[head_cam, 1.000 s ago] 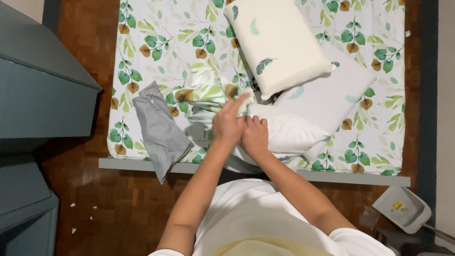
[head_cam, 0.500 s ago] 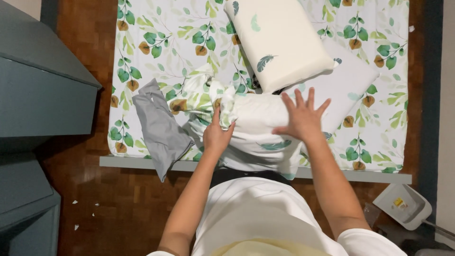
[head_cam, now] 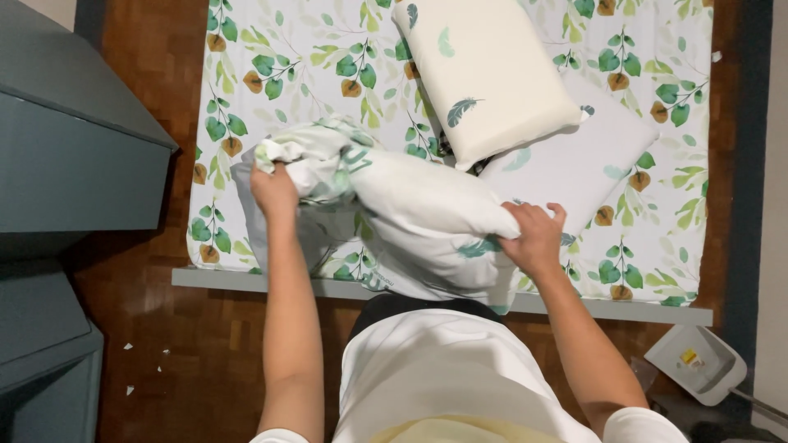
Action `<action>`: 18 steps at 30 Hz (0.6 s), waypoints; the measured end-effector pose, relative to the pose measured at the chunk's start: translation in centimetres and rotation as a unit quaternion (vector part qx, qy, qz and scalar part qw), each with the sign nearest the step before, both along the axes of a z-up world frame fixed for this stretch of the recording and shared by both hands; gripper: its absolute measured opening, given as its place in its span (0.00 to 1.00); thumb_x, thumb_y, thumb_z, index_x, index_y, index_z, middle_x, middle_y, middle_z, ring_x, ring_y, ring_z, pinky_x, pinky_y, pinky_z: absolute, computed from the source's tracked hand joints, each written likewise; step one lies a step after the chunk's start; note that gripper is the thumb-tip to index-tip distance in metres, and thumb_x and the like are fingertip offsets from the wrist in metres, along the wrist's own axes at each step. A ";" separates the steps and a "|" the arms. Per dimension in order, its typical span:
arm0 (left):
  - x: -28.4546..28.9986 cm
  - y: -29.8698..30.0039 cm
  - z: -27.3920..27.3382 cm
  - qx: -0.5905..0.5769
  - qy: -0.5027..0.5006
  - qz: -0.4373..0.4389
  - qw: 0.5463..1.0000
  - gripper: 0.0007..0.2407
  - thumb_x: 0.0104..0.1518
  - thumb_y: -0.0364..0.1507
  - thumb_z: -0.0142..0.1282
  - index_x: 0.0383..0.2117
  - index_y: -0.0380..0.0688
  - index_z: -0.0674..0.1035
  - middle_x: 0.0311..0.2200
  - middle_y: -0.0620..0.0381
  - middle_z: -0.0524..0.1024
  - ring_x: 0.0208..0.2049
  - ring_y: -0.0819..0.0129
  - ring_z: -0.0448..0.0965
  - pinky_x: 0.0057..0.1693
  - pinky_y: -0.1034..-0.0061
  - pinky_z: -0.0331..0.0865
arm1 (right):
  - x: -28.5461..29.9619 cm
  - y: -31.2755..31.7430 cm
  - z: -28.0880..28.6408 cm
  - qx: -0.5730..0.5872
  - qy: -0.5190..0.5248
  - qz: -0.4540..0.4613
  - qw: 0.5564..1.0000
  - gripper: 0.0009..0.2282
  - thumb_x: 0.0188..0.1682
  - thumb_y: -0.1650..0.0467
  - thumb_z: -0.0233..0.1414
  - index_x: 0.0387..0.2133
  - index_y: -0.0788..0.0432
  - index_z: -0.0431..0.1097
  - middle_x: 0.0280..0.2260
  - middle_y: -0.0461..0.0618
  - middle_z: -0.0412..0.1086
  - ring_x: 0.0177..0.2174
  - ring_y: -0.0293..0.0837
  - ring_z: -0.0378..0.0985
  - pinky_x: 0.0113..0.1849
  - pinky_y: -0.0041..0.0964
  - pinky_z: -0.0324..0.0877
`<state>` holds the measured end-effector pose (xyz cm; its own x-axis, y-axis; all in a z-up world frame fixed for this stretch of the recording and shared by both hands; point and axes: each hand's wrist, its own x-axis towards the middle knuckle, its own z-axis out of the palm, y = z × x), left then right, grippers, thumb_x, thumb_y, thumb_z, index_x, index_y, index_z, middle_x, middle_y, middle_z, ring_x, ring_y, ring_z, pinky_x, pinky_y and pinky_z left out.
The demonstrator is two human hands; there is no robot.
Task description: The person inserts a pillow into a pillowcase on a bed. They hold the pillowcase open, insert the pillow, and then adjust the fabric to fit the pillow properly.
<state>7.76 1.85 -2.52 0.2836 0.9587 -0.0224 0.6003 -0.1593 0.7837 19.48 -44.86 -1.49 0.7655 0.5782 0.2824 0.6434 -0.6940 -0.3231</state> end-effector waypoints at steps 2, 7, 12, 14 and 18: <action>-0.5 -0.2 2.1 -0.045 -0.029 -0.011 0.998 0.16 0.54 0.28 0.56 0.50 0.39 0.80 0.42 0.42 0.81 0.48 0.48 0.81 0.54 0.56 0.73 | 0.6 -0.9 -0.5 0.010 -0.011 -0.038 0.999 0.25 0.30 0.64 0.68 0.46 0.41 0.75 0.32 0.38 0.74 0.35 0.39 0.78 0.53 0.52 0.57; -1.0 -2.0 6.7 -0.202 -0.089 -0.069 0.973 0.13 0.54 0.30 0.58 0.43 0.39 0.82 0.33 0.46 0.82 0.35 0.62 0.83 0.41 0.63 0.76 | 0.9 -0.1 0.2 0.049 -0.023 -0.107 0.993 0.23 0.33 0.64 0.69 0.45 0.42 0.76 0.33 0.36 0.76 0.35 0.39 0.79 0.48 0.44 0.60; 0.2 -0.3 8.2 -0.273 -0.140 -0.026 0.951 0.25 0.52 0.39 0.63 0.48 0.26 0.78 0.45 0.31 0.78 0.44 0.51 0.83 0.48 0.54 0.75 | 0.2 1.3 1.4 0.067 0.014 -0.049 0.996 0.22 0.31 0.69 0.68 0.44 0.47 0.77 0.30 0.41 0.75 0.33 0.46 0.79 0.47 0.48 0.59; 1.2 0.6 9.4 -0.262 -0.146 -0.020 0.954 0.26 0.52 0.39 0.61 0.49 0.24 0.77 0.45 0.31 0.77 0.45 0.52 0.82 0.49 0.55 0.75 | -0.2 0.8 1.4 0.073 0.018 -0.029 0.997 0.21 0.31 0.69 0.67 0.42 0.46 0.77 0.30 0.41 0.74 0.33 0.45 0.79 0.47 0.48 0.59; 3.2 2.6 10.1 -0.235 -0.136 -0.048 0.961 0.32 0.55 0.41 0.61 0.54 0.18 0.70 0.51 0.26 0.72 0.51 0.46 0.79 0.56 0.52 0.73 | -0.9 -1.0 0.8 0.079 0.042 0.010 0.996 0.20 0.30 0.69 0.65 0.41 0.43 0.77 0.30 0.37 0.72 0.34 0.42 0.77 0.50 0.48 0.58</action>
<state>10.97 4.42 7.63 0.4270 0.8295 -0.3600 0.3637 0.2070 0.9082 18.55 -45.82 -0.65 0.7789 0.5473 0.3062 0.6227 -0.6171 -0.4810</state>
